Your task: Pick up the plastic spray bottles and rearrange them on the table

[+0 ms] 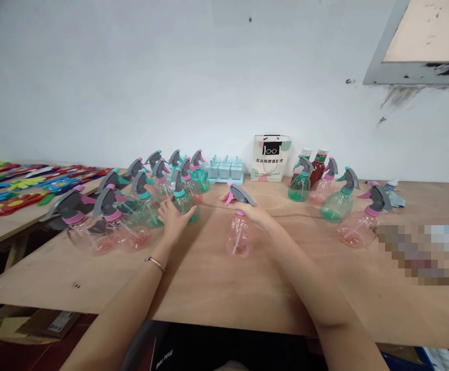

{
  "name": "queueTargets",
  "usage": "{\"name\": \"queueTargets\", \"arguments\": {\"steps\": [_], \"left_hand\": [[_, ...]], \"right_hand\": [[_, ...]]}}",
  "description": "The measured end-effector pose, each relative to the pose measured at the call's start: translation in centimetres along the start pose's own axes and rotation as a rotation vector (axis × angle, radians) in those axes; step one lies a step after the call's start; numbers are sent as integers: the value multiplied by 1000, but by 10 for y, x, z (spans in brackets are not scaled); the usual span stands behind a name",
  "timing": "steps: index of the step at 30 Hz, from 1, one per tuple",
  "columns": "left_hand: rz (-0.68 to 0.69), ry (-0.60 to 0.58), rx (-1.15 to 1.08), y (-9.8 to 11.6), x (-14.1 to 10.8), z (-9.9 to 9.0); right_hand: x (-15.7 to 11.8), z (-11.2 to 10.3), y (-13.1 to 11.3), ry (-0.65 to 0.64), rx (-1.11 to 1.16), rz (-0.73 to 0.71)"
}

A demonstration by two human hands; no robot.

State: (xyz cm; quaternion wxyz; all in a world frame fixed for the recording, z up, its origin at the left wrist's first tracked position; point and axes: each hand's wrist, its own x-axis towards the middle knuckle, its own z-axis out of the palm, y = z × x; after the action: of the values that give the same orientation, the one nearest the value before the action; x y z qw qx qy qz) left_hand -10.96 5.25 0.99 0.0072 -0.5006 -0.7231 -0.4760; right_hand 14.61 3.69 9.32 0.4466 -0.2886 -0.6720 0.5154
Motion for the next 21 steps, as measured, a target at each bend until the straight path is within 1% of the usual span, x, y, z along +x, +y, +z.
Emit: {"name": "queueTargets", "arguments": {"steps": [3,7,10,12,15,17,18,19,21], "left_hand": [[64,-32,-42,8,-15,6],[193,-151,-189,17,-35,15],[244,-193,-267,21,-44,21],[255,-194,-286,21,-46,22],[269,-198,-303,21,-46,23],[285,-203,-311,19,-45,23],[291,-202,-315,19,-45,23],[295,-199,-319,18,-45,24],[297,-190,-330,18,-45,25]], "right_hand": [[0,-1,-8,1,78,-29],[1,-2,-15,-5,107,-49],[2,-3,-15,11,123,-50],[4,-3,-12,93,167,-26],[5,-2,-10,322,211,3],[6,-2,-10,415,219,4],[6,-2,-11,419,222,-3],[6,-3,-12,395,225,-6],[5,-4,-13,313,221,-1]]}}
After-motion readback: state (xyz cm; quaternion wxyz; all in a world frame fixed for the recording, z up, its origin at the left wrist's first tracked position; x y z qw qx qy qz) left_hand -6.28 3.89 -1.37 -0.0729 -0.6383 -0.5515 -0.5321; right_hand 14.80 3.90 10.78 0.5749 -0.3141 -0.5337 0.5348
